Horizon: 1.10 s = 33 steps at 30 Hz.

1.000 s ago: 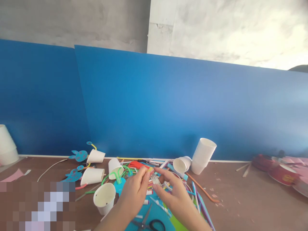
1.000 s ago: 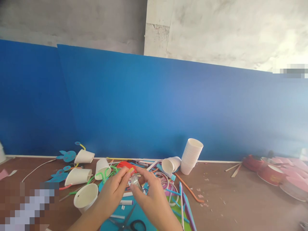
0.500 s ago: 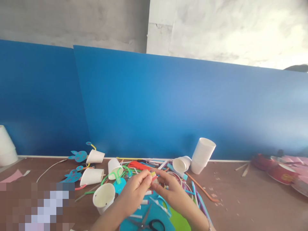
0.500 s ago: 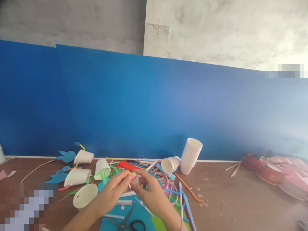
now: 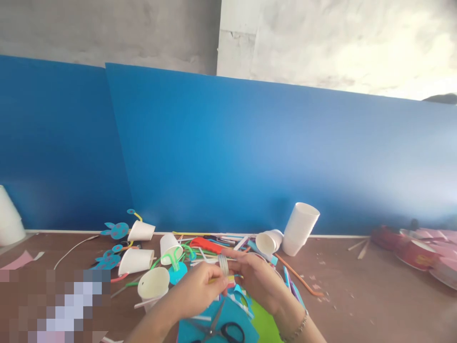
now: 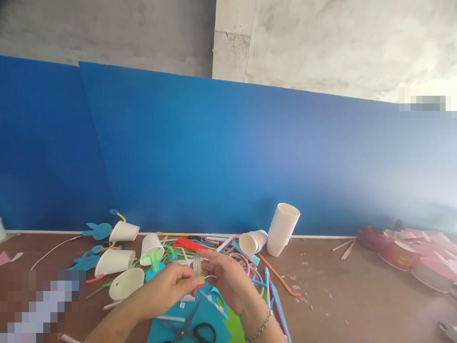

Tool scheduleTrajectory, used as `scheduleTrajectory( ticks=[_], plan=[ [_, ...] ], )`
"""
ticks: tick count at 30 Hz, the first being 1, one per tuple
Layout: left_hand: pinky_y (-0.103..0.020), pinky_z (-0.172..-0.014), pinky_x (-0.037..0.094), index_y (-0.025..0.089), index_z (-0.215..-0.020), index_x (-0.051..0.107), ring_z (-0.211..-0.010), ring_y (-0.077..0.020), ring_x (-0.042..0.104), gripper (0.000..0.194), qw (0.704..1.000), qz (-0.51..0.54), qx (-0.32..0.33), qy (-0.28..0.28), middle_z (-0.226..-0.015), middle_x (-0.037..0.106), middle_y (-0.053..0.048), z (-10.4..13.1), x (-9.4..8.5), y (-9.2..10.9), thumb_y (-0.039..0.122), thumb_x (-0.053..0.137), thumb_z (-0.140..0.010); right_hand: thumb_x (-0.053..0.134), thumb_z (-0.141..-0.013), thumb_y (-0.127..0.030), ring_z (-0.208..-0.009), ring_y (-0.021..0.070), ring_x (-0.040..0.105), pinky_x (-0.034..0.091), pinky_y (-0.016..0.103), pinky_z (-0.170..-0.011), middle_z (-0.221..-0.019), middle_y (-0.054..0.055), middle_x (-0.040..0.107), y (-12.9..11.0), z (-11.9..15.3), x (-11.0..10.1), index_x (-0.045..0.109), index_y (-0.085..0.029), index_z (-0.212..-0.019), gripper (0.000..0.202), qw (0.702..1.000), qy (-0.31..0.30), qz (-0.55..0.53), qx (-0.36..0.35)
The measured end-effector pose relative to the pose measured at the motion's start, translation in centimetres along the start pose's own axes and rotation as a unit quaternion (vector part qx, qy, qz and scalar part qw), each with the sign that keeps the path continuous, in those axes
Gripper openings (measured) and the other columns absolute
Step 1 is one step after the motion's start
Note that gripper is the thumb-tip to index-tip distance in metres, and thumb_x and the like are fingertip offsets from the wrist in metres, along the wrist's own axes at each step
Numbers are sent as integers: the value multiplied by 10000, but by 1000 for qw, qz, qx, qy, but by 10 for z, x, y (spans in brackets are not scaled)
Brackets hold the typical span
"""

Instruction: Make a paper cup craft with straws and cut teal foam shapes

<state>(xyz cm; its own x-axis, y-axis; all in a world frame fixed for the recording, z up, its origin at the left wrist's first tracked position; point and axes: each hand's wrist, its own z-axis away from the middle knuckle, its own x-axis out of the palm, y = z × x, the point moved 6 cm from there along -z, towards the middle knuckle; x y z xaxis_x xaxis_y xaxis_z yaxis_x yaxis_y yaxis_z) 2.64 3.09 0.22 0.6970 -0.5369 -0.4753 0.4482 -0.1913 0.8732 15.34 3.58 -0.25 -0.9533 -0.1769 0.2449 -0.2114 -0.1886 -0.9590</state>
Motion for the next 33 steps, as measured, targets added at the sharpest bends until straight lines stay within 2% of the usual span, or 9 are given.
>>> scheduleTrajectory(
  ticks=[4, 11, 16, 22, 25, 30, 33],
  plan=[
    [-236, -473, 241, 163, -684, 689, -493, -110, 353, 439, 998, -34, -47, -20, -505, 408, 44, 1, 8, -6, 538, 498, -810, 538, -713, -272, -824, 189, 605, 380, 306, -746, -857, 73, 709, 0, 1, 1, 631, -127, -1149, 469, 996, -7, -83, 35],
    [-241, -437, 208, 160, -683, 721, -449, -108, 306, 497, 997, -27, -67, -27, -461, 364, 51, -1, 9, -10, 593, 499, -785, 600, -696, -311, -824, 195, 585, 402, 323, -760, -898, 80, 698, -14, 10, 3, 658, -126, -1139, 484, 998, 20, -51, -18],
    [-239, -437, 201, 156, -680, 716, -451, -106, 295, 489, 997, -6, -66, -29, -467, 351, 52, -2, 8, -12, 577, 496, -795, 601, -729, -332, -894, 232, 608, 410, 365, -838, -935, 85, 714, -22, 17, 8, 650, -160, -1146, 454, 997, 7, -27, -74],
    [-237, -513, 275, 150, -651, 680, -524, -120, 381, 449, 998, 37, -46, 6, -532, 429, 36, -8, 5, -18, 552, 530, -785, 633, -759, -363, -850, 248, 624, 439, 394, -791, -921, 73, 712, -30, 29, 17, 574, -214, -1229, 497, 994, -5, 32, -106],
    [-240, -506, 250, 156, -646, 638, -505, -114, 343, 499, 997, 71, -26, 15, -514, 387, 46, -10, 3, -13, 610, 486, -788, 646, -770, -404, -861, 247, 617, 434, 398, -806, -888, 65, 695, -31, 35, 20, 545, -223, -1254, 527, 989, -12, 85, -119],
    [-233, -499, 201, 172, -662, 529, -540, -102, 262, 510, 987, 158, 5, 34, -570, 318, 59, -9, -3, -4, 665, 467, -775, 652, -773, -348, -752, 200, 553, 414, 350, -741, -719, -9, 592, -30, 39, 21, 540, -231, -1247, 501, 955, 41, 259, -140],
    [-223, -509, 230, 182, -714, 506, -544, -100, 285, 470, 975, 212, -13, 59, -590, 321, 64, -10, -4, -8, 647, 475, -776, 607, -798, -319, -662, 166, 507, 393, 303, -649, -644, -34, 545, -29, 36, 22, 557, -201, -1173, 397, 942, 49, 299, -144]
  ],
)
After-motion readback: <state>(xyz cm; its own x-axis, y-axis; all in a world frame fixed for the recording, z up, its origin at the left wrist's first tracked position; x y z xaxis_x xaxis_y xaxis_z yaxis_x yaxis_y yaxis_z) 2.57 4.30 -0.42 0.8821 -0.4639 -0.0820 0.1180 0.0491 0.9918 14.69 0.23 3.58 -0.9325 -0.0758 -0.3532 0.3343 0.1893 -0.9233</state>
